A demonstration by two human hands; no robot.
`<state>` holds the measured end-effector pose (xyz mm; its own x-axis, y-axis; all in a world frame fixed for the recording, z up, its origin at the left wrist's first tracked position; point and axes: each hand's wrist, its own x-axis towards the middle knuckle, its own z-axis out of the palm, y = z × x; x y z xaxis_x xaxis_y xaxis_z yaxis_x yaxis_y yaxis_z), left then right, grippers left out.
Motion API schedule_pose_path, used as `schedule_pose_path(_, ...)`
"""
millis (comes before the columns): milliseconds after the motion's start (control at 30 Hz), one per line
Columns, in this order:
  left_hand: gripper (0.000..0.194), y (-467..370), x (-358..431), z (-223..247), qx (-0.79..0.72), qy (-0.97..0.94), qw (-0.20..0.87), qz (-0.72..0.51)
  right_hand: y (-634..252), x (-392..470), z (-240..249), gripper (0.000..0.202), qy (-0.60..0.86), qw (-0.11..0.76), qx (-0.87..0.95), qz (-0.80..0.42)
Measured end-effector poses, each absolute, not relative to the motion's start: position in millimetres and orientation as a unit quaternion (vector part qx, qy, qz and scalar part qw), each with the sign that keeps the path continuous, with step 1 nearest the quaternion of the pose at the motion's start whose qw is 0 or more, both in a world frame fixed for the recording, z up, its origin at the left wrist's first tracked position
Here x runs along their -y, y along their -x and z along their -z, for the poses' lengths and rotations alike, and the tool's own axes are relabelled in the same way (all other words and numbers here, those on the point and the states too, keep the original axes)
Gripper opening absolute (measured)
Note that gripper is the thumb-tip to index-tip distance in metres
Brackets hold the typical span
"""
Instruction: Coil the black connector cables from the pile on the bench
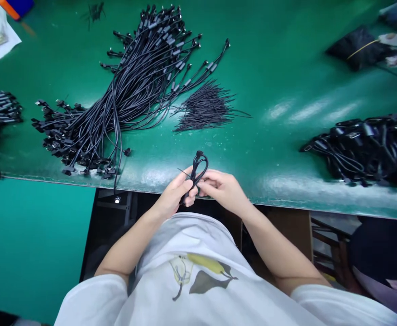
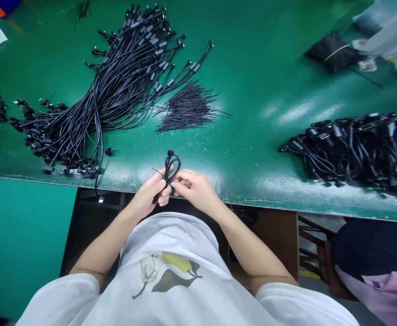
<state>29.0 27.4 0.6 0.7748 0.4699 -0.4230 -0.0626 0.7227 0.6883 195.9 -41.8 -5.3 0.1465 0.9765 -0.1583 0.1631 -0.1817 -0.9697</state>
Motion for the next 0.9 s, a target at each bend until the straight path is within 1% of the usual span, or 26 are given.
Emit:
schedule_pose_path(33, 0.061, -29, -27, 2, -0.308, -0.368, 0.861, -0.169, -187, 43, 5, 0.019, 0.613, 0.434, 0.487, -0.446)
schedule_pose_path(100, 0.049, -27, -26, 8, -0.341, -0.441, 0.801, -0.219, -179, 43, 8, 0.015, 0.628, 0.416, 0.547, -0.365)
schedule_pose_path(167, 0.041, -23, -26, 13, -0.374, -0.514, 0.727, -0.259, -177, 41, 10, 0.016, 0.64, 0.376, 0.625, -0.242)
schedule_pose_path(233, 0.037, -18, -25, 15, -0.397, -0.573, 0.66, -0.28, -178, 37, 10, 0.02, 0.628, 0.312, 0.707, -0.093)
schedule_pose_path(300, 0.038, -15, -25, 14, -0.408, -0.616, 0.612, -0.282, -180, 32, 7, 0.026, 0.569, 0.251, 0.783, 0.02)
schedule_pose_path(367, 0.037, -11, -26, 11, -0.408, -0.645, 0.59, -0.262, -182, 24, 1, 0.029, 0.475, 0.216, 0.85, 0.071)
schedule_pose_path(467, 0.036, -6, -29, 11, -0.4, -0.665, 0.589, -0.223, -186, 15, -8, 0.029, 0.353, 0.18, 0.911, 0.112)
schedule_pose_path(567, 0.036, -1, -32, 19, -0.395, -0.658, 0.614, -0.181, -188, 9, -14, 0.025, 0.282, 0.142, 0.935, 0.162)
schedule_pose_path(667, 0.034, 1, -34, 27, -0.391, -0.618, 0.669, -0.134, -189, 5, -19, 0.026, 0.242, 0.099, 0.941, 0.216)
schedule_pose_path(733, 0.034, 0, -35, 29, -0.383, -0.583, 0.706, -0.125, -190, 3, -22, 0.028, 0.219, 0.068, 0.943, 0.241)
schedule_pose_path(833, 0.034, -3, -37, 28, -0.38, -0.539, 0.741, -0.128, -189, 1, -25, 0.023, 0.199, 0.029, 0.947, 0.249)
schedule_pose_path(900, 0.032, -5, -38, 26, -0.384, -0.523, 0.751, -0.127, -188, 2, -26, 0.023, 0.199, 0.017, 0.947, 0.252)
